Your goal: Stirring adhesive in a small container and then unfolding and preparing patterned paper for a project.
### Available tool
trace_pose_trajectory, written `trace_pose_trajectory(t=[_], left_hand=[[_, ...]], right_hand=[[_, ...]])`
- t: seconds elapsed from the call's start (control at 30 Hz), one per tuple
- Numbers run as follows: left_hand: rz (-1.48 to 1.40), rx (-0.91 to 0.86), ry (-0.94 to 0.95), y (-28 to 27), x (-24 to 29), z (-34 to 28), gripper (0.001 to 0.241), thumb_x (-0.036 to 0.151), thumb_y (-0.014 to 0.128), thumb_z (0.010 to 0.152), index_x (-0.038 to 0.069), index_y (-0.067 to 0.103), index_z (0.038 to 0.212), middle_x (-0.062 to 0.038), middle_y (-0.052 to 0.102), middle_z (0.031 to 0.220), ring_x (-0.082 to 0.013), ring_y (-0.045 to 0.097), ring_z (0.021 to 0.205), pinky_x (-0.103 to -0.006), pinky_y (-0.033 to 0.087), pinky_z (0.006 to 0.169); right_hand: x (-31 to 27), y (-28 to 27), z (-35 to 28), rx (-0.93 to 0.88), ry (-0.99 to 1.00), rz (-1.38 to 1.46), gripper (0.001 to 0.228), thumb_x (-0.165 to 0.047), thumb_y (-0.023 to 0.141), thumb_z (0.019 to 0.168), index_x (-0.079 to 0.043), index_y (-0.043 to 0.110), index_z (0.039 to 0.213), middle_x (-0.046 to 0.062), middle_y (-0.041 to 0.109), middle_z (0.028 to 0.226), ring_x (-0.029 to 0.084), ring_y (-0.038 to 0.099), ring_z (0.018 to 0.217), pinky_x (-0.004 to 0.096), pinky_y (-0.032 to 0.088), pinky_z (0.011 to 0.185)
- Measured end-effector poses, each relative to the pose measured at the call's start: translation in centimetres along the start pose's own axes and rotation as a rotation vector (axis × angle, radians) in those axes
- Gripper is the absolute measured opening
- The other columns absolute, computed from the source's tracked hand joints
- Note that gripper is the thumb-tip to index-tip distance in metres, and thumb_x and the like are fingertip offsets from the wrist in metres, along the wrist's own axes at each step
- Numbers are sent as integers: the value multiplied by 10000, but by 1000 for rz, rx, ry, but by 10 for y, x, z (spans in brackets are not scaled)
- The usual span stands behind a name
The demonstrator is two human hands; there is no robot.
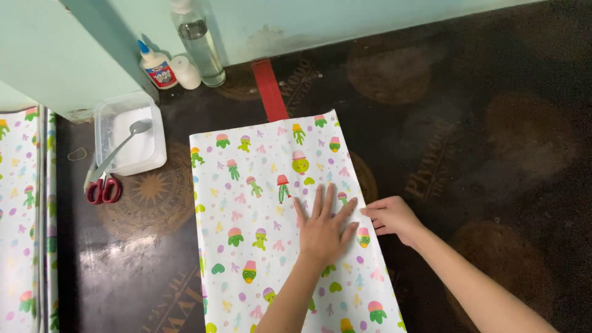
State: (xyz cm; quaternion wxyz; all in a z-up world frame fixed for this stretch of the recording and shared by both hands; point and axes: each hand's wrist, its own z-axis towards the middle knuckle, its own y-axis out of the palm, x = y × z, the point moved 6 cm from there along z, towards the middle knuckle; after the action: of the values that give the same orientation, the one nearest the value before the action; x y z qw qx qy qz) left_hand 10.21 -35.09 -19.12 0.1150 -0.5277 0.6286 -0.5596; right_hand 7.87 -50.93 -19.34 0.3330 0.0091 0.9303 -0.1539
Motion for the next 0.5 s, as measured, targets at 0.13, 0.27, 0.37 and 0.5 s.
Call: trace_pose_trajectory(t=[0.13,0.27,0.37,0.5], left_hand=[[3,42,5,5,-3,4,561,586,254,1017,457,329,1558,-69,93,1730,-312,-44,1592,-772,-134,1138],[-39,78,21,7,-1,5,549,567,260,1018,451,364,1545,-73,121,1725,-325,-41,1590,-770,-151,1134],[-35,80,15,6,-1,5,542,559,276,1014,462,365,1540,-65,132,1723,-328,-36,1589,-768,-150,1137],[-42,63,5,4,0,4,543,558,266,1011,468,362,1538,-63,130,1727,-333,-45,1594,-761,-149,1145]], right_hand=[[5,-3,11,-58,17,21,477,-134,701,915,131,610,1301,271,717,1077,305,713,879,458,620,792],[7,-3,16,-92,43,10,488,-155,717,912,113,614,1307,269,710,1134,324,698,944,491,605,836],[10,-4,23,-97,47,-14,468,-160,724,918,111,634,1290,286,708,1163,349,708,980,506,608,842],[-6,-3,4,-56,38,-59,422,-118,707,915,130,650,1252,295,714,1138,351,709,956,505,620,826]])
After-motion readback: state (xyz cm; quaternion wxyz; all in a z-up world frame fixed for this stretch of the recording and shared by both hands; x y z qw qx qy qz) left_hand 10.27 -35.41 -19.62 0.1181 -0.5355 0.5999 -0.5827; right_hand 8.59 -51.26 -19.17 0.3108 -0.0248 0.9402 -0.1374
